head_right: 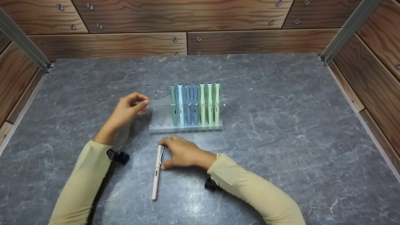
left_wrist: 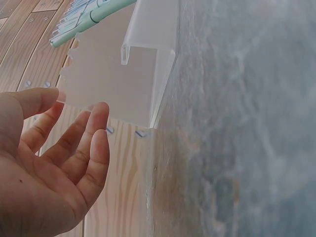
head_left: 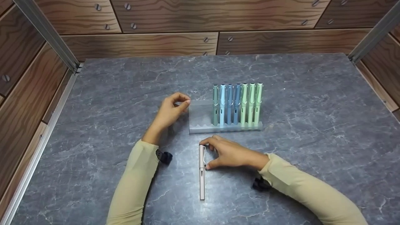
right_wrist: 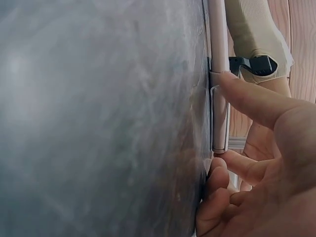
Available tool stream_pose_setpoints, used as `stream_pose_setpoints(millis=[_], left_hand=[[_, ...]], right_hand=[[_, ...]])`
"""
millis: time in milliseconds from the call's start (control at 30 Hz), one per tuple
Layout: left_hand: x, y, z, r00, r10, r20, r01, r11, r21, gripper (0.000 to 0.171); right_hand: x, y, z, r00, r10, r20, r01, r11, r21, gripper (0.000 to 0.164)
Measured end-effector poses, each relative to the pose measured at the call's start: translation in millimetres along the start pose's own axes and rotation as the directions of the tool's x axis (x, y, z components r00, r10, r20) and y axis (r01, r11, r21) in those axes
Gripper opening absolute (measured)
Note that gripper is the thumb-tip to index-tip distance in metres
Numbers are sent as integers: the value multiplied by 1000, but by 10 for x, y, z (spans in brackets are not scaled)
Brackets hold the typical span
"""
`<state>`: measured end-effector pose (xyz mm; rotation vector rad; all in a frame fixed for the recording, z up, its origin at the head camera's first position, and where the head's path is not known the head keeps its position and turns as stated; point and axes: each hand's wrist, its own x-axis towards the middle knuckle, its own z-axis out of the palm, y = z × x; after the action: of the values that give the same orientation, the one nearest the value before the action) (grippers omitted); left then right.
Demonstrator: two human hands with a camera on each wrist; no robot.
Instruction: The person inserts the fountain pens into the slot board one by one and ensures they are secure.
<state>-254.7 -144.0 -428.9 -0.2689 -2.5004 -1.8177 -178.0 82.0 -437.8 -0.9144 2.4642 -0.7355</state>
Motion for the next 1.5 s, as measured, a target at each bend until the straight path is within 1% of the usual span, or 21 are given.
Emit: stream_pose_setpoints(millis=[233,467,600,767,933,1133,1300,1400,1500], left_hand=[[0,-7,6,1000,-23,-5,23,1000,-3,17],[1,8,8,999,-34,-6,34,999,-10,17],[-1,12,-2,999,-43,3,43,999,1,17],[-4,20,-15,999,-47,13,47,999,21,18],[5,18,-9,999,-37,14,36,999,25,18],[9,5,-8,999,-32,5,32,999,24,17],[12,-1,-7,999,-35,11,35,999,15,18],[10,0,-6,999,-37,13,37,999,14,18],[7,2,-10,999,-34,9,33,999,21,18]], right_hand=[[17,-21,12,1000,25,3,-25,999,-25,68],[24,-42,25,999,40,8,-39,996,-76,70],[24,-52,36,999,44,2,-44,994,-97,69],[21,-60,39,999,41,-4,-41,994,-105,68],[21,-62,28,998,55,-12,-56,995,-83,69],[23,-59,24,997,62,-39,-64,997,-48,70],[1,-36,18,997,41,-68,-41,999,0,69],[-11,-17,16,996,15,-84,-7,996,87,68],[-13,7,19,995,-12,-103,33,978,206,68]])
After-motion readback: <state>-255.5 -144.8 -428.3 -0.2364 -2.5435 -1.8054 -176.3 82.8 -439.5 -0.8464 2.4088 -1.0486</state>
